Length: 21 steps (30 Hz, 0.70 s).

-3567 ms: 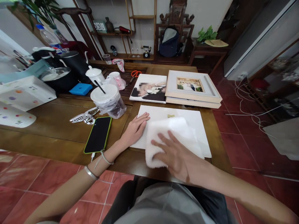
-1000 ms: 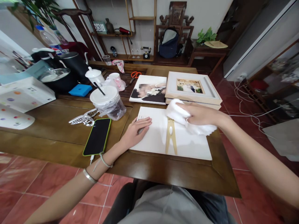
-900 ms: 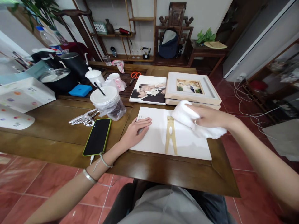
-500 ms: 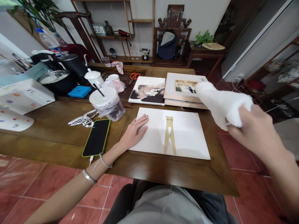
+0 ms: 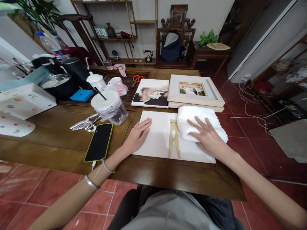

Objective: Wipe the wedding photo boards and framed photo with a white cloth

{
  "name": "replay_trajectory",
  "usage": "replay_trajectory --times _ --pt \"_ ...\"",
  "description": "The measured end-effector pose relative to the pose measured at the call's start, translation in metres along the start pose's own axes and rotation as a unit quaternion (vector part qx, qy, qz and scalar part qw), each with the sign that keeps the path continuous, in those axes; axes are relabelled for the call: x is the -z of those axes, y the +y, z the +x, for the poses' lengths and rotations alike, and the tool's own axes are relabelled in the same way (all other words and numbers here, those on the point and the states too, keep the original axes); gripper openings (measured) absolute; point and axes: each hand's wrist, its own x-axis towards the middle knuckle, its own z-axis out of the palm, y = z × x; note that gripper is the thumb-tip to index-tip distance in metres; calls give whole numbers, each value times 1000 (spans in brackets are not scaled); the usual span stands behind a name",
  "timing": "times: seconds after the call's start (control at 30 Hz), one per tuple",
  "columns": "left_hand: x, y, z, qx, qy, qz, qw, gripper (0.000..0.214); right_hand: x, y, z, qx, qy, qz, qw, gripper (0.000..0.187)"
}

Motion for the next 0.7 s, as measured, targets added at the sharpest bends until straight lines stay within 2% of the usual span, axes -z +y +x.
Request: replay_trajectory --times 0.13,0.33,0.43,0.57,0.7 --pt "0 0 0 1 6 -7 1000 38 14 -16 -14 10 -23 32 999 58" --pt "0 -1 0 2 4 -12 1000 38 47 -51 -53 23 -84 114 990 70" --pt "0 0 0 3 6 -14 1000 38 62 -56 -71 49 -109 146 982 72" --pt "0 1 0 4 7 -13 1000 38 73 -31 -90 59 -87 177 979 76" --pt "0 0 0 5 7 -10 1000 38 83 9 -85 -1 21 139 990 69"
